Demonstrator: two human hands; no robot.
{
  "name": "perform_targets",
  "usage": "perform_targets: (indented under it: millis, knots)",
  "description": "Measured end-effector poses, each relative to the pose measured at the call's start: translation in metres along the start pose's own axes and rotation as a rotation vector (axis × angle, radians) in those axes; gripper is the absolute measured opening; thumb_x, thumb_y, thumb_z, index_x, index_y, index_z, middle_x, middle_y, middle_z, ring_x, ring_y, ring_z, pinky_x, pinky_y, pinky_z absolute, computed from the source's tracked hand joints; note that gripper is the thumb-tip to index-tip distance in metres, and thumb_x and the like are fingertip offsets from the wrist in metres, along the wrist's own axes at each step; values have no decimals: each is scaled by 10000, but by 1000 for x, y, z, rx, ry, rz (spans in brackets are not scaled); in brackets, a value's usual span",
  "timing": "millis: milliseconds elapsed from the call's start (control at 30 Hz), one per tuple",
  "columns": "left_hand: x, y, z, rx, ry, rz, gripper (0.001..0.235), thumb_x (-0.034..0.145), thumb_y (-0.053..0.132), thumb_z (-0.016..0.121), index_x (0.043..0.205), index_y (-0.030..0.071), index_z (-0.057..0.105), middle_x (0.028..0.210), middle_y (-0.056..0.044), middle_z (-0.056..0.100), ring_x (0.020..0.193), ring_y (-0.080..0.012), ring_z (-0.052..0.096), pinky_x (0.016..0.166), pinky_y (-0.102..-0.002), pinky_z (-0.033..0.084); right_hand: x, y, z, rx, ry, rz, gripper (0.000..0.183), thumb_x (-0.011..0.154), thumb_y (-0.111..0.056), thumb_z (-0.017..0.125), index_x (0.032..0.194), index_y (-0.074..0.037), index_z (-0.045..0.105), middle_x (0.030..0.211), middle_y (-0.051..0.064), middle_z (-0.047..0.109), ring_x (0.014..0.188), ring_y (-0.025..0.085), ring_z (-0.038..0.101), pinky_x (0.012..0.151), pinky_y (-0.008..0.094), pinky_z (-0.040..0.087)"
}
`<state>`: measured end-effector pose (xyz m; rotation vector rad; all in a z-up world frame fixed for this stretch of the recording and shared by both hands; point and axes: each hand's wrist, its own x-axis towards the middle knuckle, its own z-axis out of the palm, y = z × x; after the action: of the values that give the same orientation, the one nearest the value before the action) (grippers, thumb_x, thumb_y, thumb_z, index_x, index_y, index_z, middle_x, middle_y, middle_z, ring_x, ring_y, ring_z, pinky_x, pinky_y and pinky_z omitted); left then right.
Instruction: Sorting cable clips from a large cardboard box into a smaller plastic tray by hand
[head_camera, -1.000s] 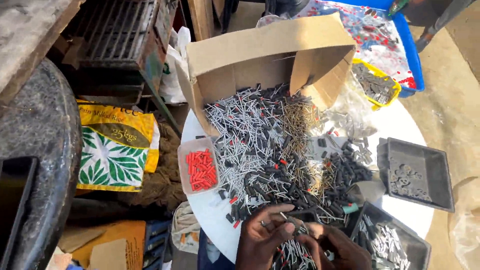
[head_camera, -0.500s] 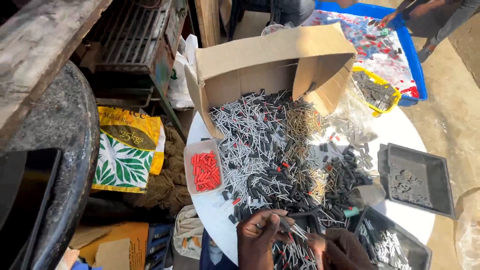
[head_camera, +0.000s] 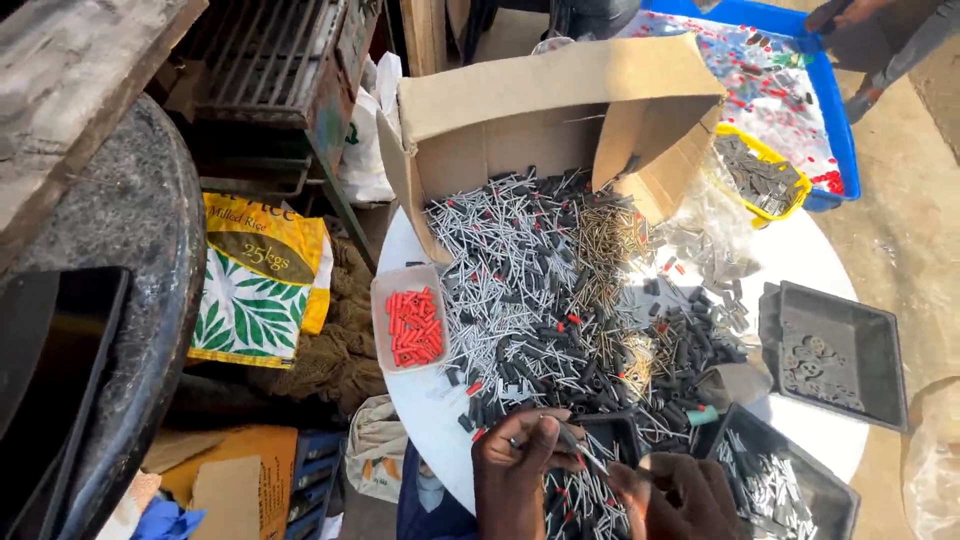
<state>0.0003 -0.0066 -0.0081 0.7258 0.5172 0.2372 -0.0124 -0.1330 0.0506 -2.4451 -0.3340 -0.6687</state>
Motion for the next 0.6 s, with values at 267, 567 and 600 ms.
perform_targets:
  millis: [267,567,600]
  knots:
    - [3,-7,-5,103,-48,81,317,835,150,793,949,-144,776,705,-253,779,550,-283,733,505,-363,635,11,20,2,-46,44,-395,145,773,-203,839,876,-168,742,671,-18,533,625,185,486,565,288,405]
    - [-3,-9,-8,206,-75,122,265,840,179,797,928,-71,800,695,-193,793,552,-238,738,519,-330,622,17,7,-4,51,-14,-341,148,902,-194,686,755,-176,693,727,-30,655,616,186,536,620,284,452]
    - [0,-11,-8,206,-67,102,280,831,188,800,923,-76,796,691,-194,788,531,-250,743,493,-330,620,20,7,-4,71,-24,-384,168,942,-164,625,792,-191,694,754,-44,665,625,176,545,638,273,457]
